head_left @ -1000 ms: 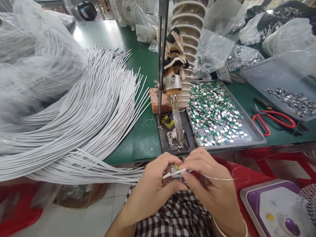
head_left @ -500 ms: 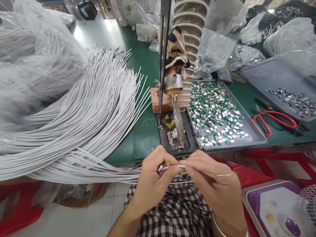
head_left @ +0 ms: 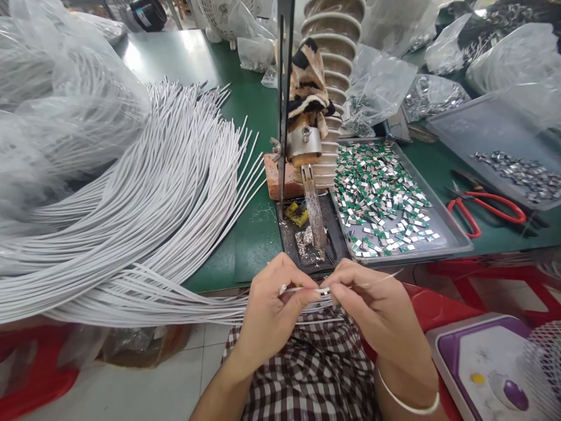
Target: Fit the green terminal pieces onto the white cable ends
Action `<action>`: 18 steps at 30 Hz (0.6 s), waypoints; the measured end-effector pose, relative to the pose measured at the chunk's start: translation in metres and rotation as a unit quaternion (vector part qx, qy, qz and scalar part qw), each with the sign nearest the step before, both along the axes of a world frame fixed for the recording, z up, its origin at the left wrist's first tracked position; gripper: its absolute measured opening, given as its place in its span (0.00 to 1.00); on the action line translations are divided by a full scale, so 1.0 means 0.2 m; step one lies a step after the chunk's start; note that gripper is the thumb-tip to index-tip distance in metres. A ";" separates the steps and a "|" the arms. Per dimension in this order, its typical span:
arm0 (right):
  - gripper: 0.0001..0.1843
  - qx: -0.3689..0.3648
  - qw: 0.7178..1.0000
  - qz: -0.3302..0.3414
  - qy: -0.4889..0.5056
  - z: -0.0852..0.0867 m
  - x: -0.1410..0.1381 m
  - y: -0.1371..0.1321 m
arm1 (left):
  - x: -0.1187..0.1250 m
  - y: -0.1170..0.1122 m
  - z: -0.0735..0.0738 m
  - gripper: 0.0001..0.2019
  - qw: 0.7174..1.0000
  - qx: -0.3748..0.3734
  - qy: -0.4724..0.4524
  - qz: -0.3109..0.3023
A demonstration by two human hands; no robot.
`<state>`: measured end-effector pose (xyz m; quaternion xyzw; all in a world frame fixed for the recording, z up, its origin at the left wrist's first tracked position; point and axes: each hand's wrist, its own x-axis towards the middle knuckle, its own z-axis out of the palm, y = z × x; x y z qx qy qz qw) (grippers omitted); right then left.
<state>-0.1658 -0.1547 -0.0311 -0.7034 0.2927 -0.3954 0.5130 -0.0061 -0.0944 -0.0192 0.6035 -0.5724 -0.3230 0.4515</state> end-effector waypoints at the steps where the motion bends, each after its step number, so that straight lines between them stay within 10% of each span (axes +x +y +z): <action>1: 0.12 -0.012 1.000 0.000 0.029 0.00 -0.01 -0.01 | 0.00 0.00 0.00 0.03 1.000 -0.008 -0.007 -0.002; 5: 0.10 -0.149 0.968 -0.143 0.143 -0.05 -0.08 -0.16 | 0.02 0.01 0.00 0.03 1.000 -0.009 0.002 0.007; 9: 0.26 -0.175 0.816 -0.354 0.422 -0.16 -0.15 -0.38 | 0.03 0.02 -0.02 0.06 0.999 0.006 0.037 0.015; 14: 0.06 -0.159 0.867 -0.269 0.389 -0.19 -0.13 -0.45 | 0.03 0.03 -0.04 0.06 0.999 0.006 0.053 0.007; 18: 0.08 -0.180 0.878 -0.280 0.345 -0.15 -0.11 -0.37 | 0.03 0.02 -0.04 0.07 0.996 0.013 0.083 0.014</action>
